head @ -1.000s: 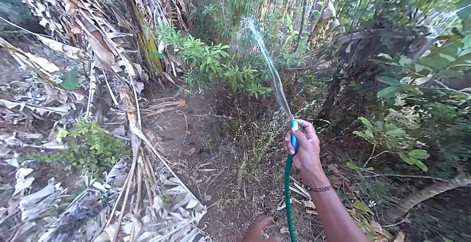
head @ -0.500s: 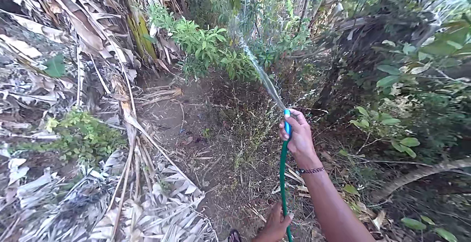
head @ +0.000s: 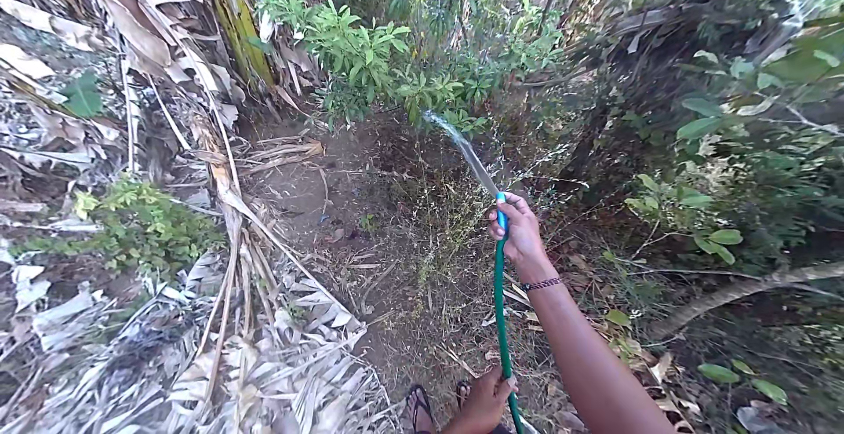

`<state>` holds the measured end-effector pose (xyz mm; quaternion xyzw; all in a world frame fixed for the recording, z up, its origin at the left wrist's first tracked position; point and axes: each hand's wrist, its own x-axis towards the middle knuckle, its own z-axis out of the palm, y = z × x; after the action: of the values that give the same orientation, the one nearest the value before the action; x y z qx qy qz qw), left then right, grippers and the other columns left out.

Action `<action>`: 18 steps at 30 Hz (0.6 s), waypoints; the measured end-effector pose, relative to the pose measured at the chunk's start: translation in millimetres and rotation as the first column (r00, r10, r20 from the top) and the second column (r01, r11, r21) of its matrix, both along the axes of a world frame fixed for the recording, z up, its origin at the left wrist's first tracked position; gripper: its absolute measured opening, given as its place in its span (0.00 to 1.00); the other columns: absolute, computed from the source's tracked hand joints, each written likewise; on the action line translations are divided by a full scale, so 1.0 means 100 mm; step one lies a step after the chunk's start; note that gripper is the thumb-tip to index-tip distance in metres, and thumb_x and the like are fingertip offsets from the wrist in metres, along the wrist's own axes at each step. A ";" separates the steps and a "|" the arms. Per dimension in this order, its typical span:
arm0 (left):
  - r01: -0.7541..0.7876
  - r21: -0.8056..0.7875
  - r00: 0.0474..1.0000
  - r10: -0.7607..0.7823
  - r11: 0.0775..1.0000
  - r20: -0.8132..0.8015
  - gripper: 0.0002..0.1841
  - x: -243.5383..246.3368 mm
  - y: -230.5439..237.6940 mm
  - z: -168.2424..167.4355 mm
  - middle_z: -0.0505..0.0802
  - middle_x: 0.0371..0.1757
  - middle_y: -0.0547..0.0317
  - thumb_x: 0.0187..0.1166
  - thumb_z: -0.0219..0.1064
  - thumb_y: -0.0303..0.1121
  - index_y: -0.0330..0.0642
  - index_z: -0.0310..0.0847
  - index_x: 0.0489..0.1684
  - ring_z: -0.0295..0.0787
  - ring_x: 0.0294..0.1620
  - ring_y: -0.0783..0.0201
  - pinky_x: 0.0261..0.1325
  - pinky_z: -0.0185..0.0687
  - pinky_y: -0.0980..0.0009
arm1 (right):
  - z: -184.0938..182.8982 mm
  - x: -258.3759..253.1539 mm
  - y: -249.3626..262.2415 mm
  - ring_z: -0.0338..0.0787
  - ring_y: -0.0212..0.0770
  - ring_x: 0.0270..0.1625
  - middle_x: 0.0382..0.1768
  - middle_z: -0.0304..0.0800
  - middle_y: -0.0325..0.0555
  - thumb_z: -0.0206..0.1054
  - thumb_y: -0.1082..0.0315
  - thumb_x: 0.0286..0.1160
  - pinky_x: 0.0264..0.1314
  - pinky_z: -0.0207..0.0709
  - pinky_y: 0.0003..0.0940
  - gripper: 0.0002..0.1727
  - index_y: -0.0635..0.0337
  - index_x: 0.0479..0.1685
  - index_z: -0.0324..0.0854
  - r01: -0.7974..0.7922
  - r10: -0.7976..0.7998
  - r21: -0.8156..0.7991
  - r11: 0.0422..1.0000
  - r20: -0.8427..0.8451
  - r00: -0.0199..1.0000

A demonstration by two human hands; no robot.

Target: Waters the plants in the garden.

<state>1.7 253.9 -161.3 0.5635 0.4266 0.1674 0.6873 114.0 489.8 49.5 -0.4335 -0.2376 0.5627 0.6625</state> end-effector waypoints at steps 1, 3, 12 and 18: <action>0.002 0.006 1.000 -0.002 1.000 -0.006 0.23 0.00 -0.01 -0.01 0.92 0.57 0.50 0.93 0.50 0.45 0.36 0.77 0.71 0.90 0.54 0.60 0.63 0.83 0.59 | -0.01 -0.01 0.00 0.70 0.30 0.11 0.21 0.77 0.44 0.55 0.71 0.90 0.11 0.67 0.21 0.10 0.60 0.64 0.71 0.000 0.000 -0.004 1.000 -0.002 1.000; 0.019 0.007 1.000 -0.019 1.000 -0.012 0.23 -0.02 -0.03 -0.02 0.92 0.57 0.48 0.94 0.49 0.44 0.36 0.76 0.72 0.90 0.53 0.59 0.62 0.83 0.57 | -0.03 -0.03 -0.01 0.70 0.30 0.11 0.22 0.78 0.45 0.55 0.72 0.90 0.12 0.67 0.21 0.10 0.60 0.63 0.71 -0.006 0.006 -0.012 1.000 -0.004 1.000; 0.038 -0.056 0.999 -0.040 0.998 -0.019 0.24 -0.10 -0.08 0.04 0.91 0.60 0.46 0.94 0.49 0.44 0.35 0.75 0.75 0.90 0.56 0.56 0.66 0.82 0.55 | -0.13 -0.12 0.01 0.70 0.30 0.11 0.21 0.78 0.45 0.55 0.72 0.90 0.11 0.66 0.22 0.10 0.61 0.64 0.71 -0.005 0.005 -0.066 0.998 -0.005 1.000; -0.014 -0.066 1.000 0.014 0.998 -0.009 0.22 -0.16 -0.12 0.02 0.92 0.56 0.46 0.94 0.49 0.42 0.34 0.77 0.72 0.90 0.53 0.57 0.64 0.82 0.55 | -0.16 -0.30 0.05 0.70 0.30 0.11 0.22 0.77 0.44 0.55 0.71 0.90 0.12 0.67 0.21 0.10 0.60 0.63 0.71 -0.048 0.048 -0.080 0.996 0.000 0.999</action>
<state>-14.0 242.3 -159.6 0.5382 0.4387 0.1557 0.7026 83.8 494.7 33.6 -0.4544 -0.2258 0.5871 0.6307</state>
